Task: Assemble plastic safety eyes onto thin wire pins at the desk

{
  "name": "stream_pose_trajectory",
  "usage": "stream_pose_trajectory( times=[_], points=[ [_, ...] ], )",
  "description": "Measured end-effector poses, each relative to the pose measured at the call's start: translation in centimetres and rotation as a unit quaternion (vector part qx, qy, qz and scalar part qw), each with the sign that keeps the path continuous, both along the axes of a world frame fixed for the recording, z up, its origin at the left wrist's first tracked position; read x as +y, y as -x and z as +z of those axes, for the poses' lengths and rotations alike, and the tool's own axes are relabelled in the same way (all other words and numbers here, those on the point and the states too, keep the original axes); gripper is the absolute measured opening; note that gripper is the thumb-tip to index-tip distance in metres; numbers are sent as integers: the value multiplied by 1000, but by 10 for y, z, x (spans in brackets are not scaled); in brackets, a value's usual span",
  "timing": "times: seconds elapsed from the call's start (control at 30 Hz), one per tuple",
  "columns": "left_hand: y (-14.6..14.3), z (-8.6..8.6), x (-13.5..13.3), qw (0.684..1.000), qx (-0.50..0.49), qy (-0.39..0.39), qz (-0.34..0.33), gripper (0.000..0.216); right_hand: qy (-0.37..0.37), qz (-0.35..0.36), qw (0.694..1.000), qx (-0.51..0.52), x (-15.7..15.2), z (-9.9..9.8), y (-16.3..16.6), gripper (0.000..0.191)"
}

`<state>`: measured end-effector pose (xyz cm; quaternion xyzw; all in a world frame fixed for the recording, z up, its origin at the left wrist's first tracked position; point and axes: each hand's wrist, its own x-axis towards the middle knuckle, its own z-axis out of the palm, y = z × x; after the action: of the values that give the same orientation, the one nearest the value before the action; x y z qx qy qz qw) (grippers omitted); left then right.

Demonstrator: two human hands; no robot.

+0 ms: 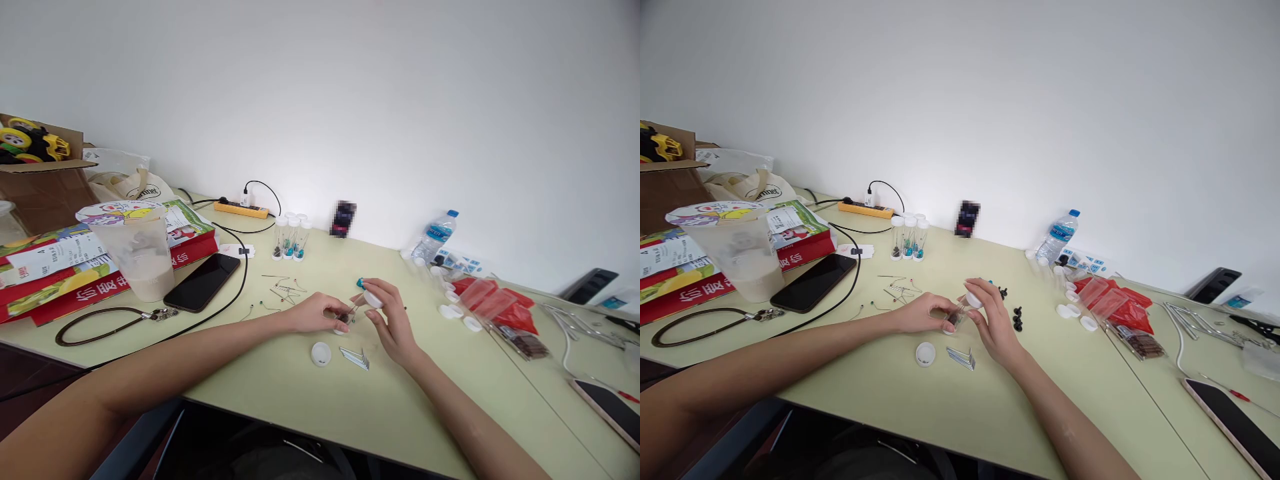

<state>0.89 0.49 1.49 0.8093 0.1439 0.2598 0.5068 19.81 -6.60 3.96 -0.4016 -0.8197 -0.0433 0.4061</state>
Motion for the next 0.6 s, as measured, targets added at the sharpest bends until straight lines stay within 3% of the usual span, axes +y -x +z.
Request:
stream_pose_trajectory(
  times=[0.23, 0.47, 0.53, 0.6],
  points=[
    [-1, -3, 2, 1000, 10, 14, 17, 39, 30, -13, 998, 58, 7, -4, -8, 36],
    [-5, -7, -2, 1000, -1, 0, 16, 37, 61, -3, 991, 119, 9, -7, -7, 34],
    [-7, -6, -6, 999, -10, -17, 44, 48, 63, 1, 990, 129, 8, -6, -6, 34],
    [-8, -1, -11, 995, -49, -39, 80, 74, 31, -13, 993, 110, 6, -5, -3, 35]
  ],
)
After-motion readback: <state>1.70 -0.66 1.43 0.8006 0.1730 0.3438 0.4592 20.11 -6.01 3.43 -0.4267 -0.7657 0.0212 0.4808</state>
